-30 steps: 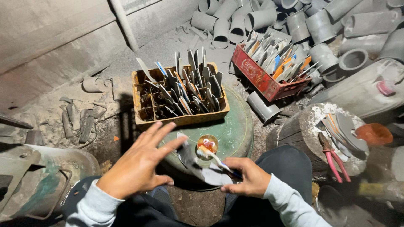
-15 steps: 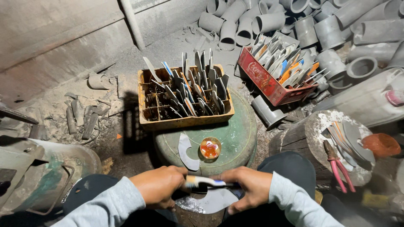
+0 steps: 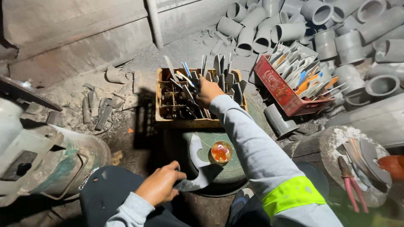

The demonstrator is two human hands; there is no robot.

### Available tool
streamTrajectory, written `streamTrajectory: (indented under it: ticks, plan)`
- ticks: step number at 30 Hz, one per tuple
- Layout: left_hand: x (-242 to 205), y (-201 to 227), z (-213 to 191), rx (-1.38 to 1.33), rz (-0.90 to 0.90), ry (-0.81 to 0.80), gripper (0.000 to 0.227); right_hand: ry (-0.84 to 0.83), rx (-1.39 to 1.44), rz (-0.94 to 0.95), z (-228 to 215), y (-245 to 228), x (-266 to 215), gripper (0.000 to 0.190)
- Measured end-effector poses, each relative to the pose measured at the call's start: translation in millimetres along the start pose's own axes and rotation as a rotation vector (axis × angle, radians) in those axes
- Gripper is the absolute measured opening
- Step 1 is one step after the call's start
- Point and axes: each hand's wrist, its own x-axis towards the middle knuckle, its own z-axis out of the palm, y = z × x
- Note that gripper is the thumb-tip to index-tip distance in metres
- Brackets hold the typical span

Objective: The person sits on the floor and uses a toothbrush to apply an orange adhesive from a small container onto various flat plastic parts. They pick up each part, coat it with the adhesive, and place it into a compartmentalized crate.

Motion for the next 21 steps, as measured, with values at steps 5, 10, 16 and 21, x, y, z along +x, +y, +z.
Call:
streamTrajectory:
  ticks: [5, 10, 16, 21]
  plan:
    - [-0.8, -4.1, -33.6, 0.018, 0.013, 0.243, 0.053, 0.149, 0.016, -0.207, -22.2, 23.0, -74.9, 0.049]
    - [3.3, -15.1, -49.7, 0.062, -0.151, 0.294, 0.055, 0.252, -0.14, -0.199, -41.7, 13.9, -97.6, 0.042]
    - [48.9, -45.0, 38.7, 0.197, -0.212, 0.18, 0.032, 0.175, -0.402, -0.184, -1.3, -69.8, 32.8, 0.025]
    - [64.4, -80.3, 63.9, 0.304, -0.032, 0.181, 0.029, 0.168, -0.354, -0.189, 30.5, -103.4, 95.4, 0.02]
